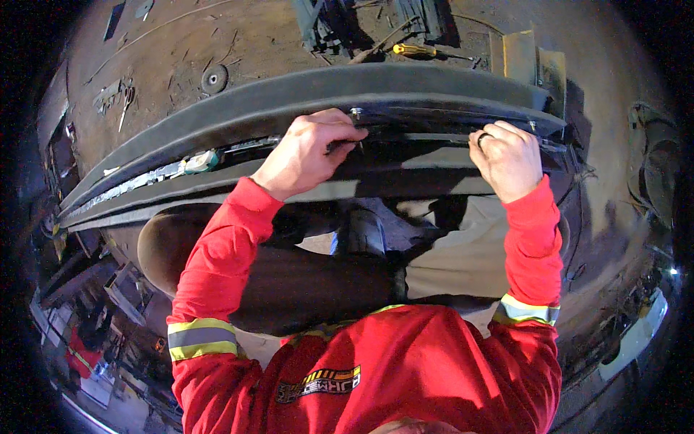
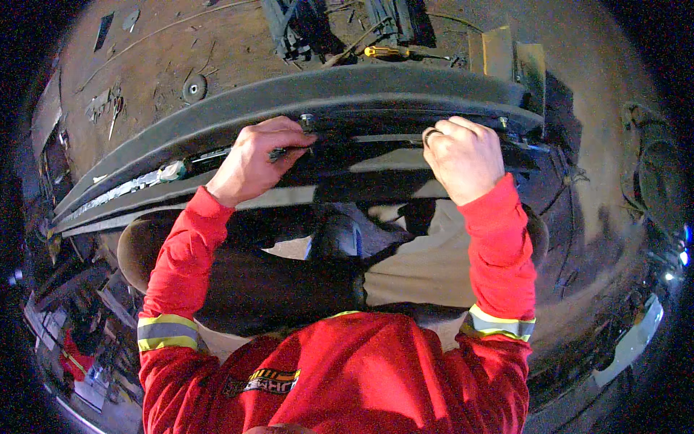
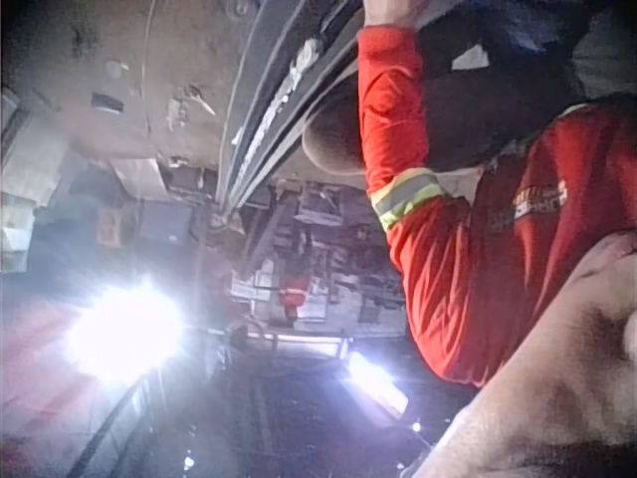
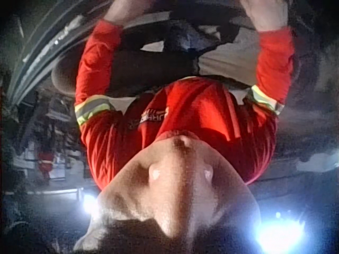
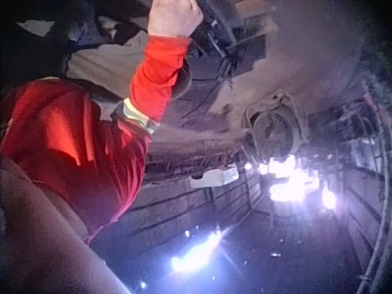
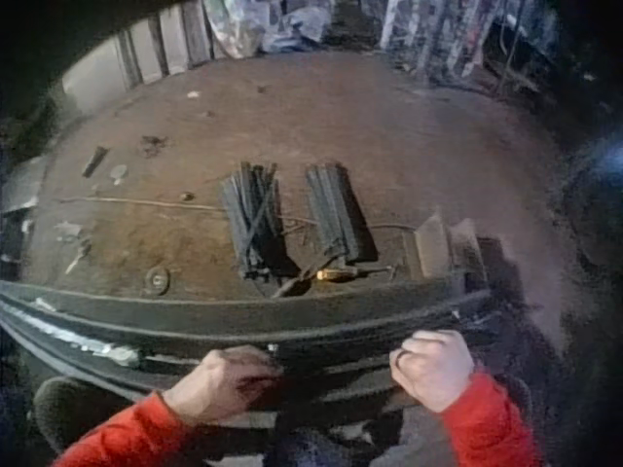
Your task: The person sits on the floor and uses a screwdriver to tighten screws on a long, curved metal frame. They then insert a thin metal strip into a groove along the frame and secure it by hand.
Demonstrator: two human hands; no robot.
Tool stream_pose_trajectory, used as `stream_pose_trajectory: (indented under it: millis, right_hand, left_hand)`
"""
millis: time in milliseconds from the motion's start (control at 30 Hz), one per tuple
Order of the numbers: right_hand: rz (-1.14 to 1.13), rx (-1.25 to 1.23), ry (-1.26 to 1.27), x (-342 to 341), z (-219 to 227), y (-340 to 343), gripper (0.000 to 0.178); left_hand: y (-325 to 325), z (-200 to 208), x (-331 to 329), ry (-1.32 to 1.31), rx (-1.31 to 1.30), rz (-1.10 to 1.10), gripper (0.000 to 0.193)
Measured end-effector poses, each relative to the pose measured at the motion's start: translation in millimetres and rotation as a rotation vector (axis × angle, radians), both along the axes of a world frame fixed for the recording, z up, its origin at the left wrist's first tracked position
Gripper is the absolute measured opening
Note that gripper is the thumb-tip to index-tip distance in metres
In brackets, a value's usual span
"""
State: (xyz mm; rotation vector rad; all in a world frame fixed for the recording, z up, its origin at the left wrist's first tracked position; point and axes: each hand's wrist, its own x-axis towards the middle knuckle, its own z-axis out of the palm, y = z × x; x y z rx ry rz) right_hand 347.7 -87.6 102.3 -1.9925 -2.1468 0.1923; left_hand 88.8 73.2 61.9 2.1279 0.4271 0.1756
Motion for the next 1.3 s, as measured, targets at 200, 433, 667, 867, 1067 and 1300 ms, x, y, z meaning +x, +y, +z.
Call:
stream_pose_trajectory:
  millis: [200, 433, 667, 867, 1067, 1300]
  right_hand:
    - [-0.024, 0.06, -0.019, -2.5, 0.0, -4.9, 0.017]
    - [-0.061, -0.049, -0.075, -6.2, -18.1, -10.8, 0.006]
    - [-0.094, -0.076, -0.009, -16.9, -15.8, -12.3, 0.015]
    - [-0.121, -0.161, -0.032, -10.8, -13.6, -12.5, 0.011]
    - [-0.295, -0.381, 0.142, -4.5, -2.8, -5.6, 0.014]
    - [-0.71, -0.201, 0.896, 96.0, 24.4, -30.1, 0.037]
  left_hand:
    - [1.8, 7.1, 3.9, 0.049, 0.012, -0.023, 0.026]
    - [-6.4, 14.7, 6.6, 0.087, -0.004, -0.012, 0.022]
    - [-4.7, 12.4, 4.1, 0.201, 0.023, 0.005, 0.02]
    - [-7.1, 12.5, 6.7, 0.178, -0.057, 0.001, 0.021]
    - [-5.4, 9.3, 3.7, 0.195, -0.146, -0.002, 0.02]
    - [-4.6, 8.5, 0.1, 0.196, -0.157, -0.017, 0.02]
